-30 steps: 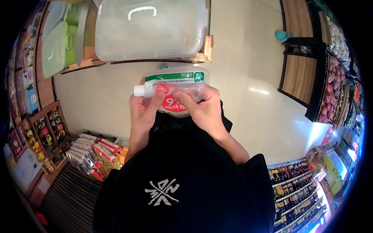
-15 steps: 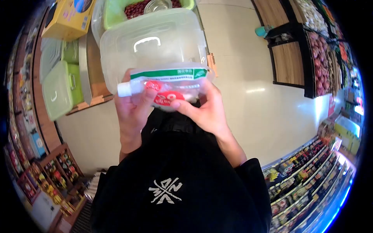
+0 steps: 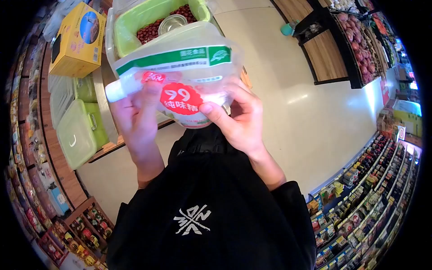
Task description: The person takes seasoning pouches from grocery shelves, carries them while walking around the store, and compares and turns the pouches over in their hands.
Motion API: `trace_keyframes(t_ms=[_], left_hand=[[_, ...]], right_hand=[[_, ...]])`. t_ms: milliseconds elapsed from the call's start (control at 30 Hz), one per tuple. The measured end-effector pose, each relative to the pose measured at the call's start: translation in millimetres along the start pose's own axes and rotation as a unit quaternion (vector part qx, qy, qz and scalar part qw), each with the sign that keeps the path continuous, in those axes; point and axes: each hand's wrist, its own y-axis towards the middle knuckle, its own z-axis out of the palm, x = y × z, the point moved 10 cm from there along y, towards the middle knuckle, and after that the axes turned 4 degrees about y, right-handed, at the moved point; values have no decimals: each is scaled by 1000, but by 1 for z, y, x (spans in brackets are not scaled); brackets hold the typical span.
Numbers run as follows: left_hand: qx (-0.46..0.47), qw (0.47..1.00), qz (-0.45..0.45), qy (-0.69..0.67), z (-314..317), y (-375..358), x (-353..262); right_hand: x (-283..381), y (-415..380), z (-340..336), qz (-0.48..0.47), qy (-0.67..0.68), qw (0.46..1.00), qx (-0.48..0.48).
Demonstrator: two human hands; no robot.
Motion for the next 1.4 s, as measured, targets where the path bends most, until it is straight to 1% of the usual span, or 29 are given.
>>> trace_keyframes(t_ms=[33, 67, 167, 267, 367, 500, 600, 700, 733, 833, 867, 967, 1067, 1167, 1233, 1267, 1300, 1367, 1400], left_hand=[[-1, 1000, -10, -22, 1, 0, 0], [1, 1000, -3, -8, 1, 0, -4], [5, 999, 8, 41, -5, -5, -5], [10, 999, -19, 33, -9, -8, -8], [7, 996, 11, 86, -20, -14, -12], [29, 990, 29, 137, -35, -18, -14], [14, 995, 8, 102, -45, -25, -12], [13, 986, 62, 154, -47, -28, -24], [-7, 990, 64, 127, -50, -29, -21], [-8, 996, 25, 85, -54, -26, -10], [44, 994, 19, 103, -54, -27, -1], [72, 992, -78, -72, -50, -28, 30], [155, 972, -155, -82, -50, -43, 75], [140, 916, -325, -189, -45, -104, 150], [131, 867, -462, -130, -47, -146, 197], [126, 835, -527, -100, -49, -166, 213], [104, 843, -515, -111, -45, -171, 215], [49, 859, -491, -135, -39, -185, 214], [69, 839, -528, -111, -44, -201, 227]], right_hand=[[-3, -2, 2, 17, 8, 1000, -2], [-1, -3, 5, -14, 16, 1000, -2], [-2, -9, 10, -32, 47, 998, -17], [-9, -20, 15, -10, 84, 995, -44], [-17, -34, 20, 27, 124, 990, -62], [-20, -41, 32, 27, 132, 990, -44], [-40, -46, 39, 63, 175, 982, -23], [-53, -40, 56, 1, 164, 986, -7], [-61, -40, 57, -4, 136, 990, 31], [-78, -47, 51, 82, 104, 991, 32], [-69, -45, 52, 56, 101, 993, 24], [-69, -40, 43, 75, 70, 995, 10], [-78, -34, 33, 129, 100, 986, -33], [-105, -36, 27, 231, 48, 972, -23], [-156, -50, 18, 331, 64, 941, 6], [-165, -59, 11, 355, 68, 932, 2], [-172, -66, 5, 378, 71, 923, 0], [-181, -75, -3, 372, 42, 927, 15], [-195, -83, -4, 404, 62, 913, 6]])
